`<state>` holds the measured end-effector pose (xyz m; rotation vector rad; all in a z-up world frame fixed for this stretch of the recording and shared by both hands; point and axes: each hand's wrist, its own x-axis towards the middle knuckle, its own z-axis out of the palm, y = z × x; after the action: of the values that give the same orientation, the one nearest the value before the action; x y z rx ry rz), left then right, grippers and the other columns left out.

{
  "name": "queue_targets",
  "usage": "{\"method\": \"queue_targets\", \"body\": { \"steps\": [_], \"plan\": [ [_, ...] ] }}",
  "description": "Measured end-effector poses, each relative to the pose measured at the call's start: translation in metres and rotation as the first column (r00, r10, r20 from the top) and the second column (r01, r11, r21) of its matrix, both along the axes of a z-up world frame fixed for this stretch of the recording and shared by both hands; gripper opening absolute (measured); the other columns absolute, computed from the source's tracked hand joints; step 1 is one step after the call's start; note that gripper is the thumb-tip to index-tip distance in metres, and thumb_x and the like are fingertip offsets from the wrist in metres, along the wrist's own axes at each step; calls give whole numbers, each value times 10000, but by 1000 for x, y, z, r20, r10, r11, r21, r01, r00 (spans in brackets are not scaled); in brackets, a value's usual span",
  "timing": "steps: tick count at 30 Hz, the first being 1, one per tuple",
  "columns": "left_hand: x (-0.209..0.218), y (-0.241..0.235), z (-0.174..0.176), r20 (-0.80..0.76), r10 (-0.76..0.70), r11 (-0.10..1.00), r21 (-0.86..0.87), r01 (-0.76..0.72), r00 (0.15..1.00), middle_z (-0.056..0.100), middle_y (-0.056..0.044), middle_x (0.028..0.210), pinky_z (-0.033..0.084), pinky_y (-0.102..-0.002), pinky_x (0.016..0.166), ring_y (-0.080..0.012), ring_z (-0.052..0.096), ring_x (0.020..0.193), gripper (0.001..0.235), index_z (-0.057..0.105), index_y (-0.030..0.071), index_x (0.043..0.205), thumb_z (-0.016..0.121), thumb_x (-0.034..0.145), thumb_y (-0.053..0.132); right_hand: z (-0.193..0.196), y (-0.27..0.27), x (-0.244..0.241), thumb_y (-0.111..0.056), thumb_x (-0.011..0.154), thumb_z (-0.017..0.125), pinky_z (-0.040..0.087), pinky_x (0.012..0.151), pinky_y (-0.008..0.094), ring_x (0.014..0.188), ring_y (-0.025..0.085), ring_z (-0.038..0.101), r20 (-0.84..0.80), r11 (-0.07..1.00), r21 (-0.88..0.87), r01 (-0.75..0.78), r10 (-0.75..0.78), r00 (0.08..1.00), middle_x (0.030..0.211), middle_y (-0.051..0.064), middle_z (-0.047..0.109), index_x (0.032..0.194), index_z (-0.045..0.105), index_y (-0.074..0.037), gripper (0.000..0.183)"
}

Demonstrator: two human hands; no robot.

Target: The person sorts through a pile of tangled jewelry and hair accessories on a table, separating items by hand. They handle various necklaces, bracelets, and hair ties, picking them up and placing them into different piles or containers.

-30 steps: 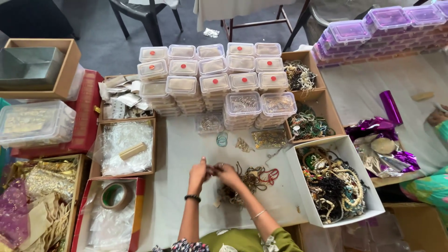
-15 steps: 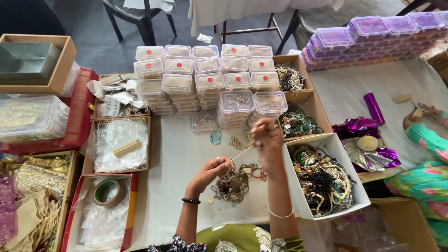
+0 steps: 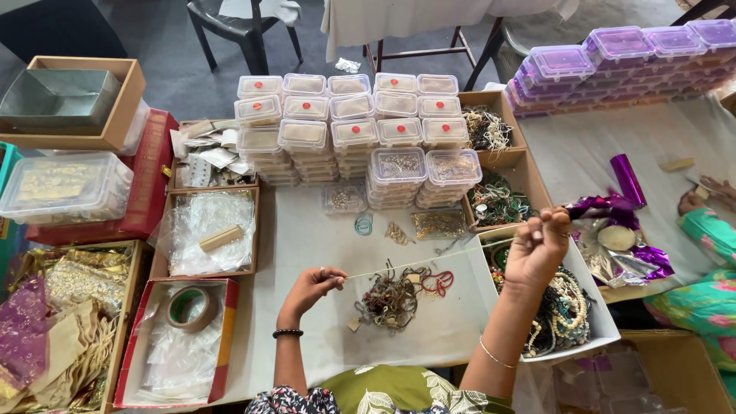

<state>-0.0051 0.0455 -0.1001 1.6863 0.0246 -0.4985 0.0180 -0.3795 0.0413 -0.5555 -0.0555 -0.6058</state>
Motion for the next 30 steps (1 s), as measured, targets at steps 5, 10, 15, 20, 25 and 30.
{"method": "queue_targets", "body": {
  "steps": [5, 10, 15, 20, 25, 30],
  "plan": [
    [-7, 16, -8, -72, 71, 988, -131, -80, 995, 761, 7, 818, 452, -231, 602, -53, 524, 652, 198, 815, 74, 1056, 742, 915, 192, -18, -26, -4, -68, 1017, 722, 367, 540, 162, 641, 36, 470, -26, 995, 61, 75, -74, 997, 922, 1, 680, 1026, 690, -121, 62],
    [-4, 22, -36, -225, 192, 612, -733, -296, 955, 746, -113, 1051, 569, -298, 809, -141, 700, 837, 286, 688, -3, 1238, 712, 1024, 185, -21, -19, 1, -105, 1016, 729, 367, 536, 181, 642, 50, 475, -142, 982, -52, 181, -187, 972, 889, -5, 684, 1006, 714, -118, 22],
    [-6, -12, 101, -230, 135, 439, -858, -266, 964, 737, -212, 1176, 595, -341, 926, -254, 747, 1046, 389, 669, -64, 1222, 595, 940, 193, 9, 40, 4, -90, 971, 747, 431, 594, 179, 696, 38, 547, -316, 816, -578, 12, -237, 919, 910, -10, 740, 987, 755, -115, 30],
    [-2, -31, 120, -153, 159, 499, -840, -214, 975, 690, -171, 1307, 580, -320, 989, -223, 703, 1159, 371, 637, 2, 1312, 553, 952, 28, 18, 112, 9, -32, 871, 788, 537, 644, 189, 724, 46, 665, -344, 537, -799, -270, -41, 938, 809, 17, 747, 968, 775, -58, 101],
    [2, -39, 67, 18, 360, 649, -723, -236, 933, 711, -200, 1148, 606, -333, 899, -221, 731, 1005, 187, 730, -18, 1185, 682, 1014, 43, 12, 162, 4, -14, 849, 829, 494, 626, 184, 740, 26, 606, -319, 453, -800, -394, 235, 918, 854, 5, 726, 953, 780, -8, 115],
    [-11, -52, 113, 184, 461, 767, -574, -286, 868, 642, -33, 990, 503, -242, 805, -84, 592, 875, 113, 749, 25, 1055, 712, 996, 113, 22, 183, -5, -4, 859, 809, 482, 620, 193, 747, 20, 598, -254, 350, -869, -351, 293, 922, 952, 17, 727, 985, 788, 3, 128]
  ]
}}
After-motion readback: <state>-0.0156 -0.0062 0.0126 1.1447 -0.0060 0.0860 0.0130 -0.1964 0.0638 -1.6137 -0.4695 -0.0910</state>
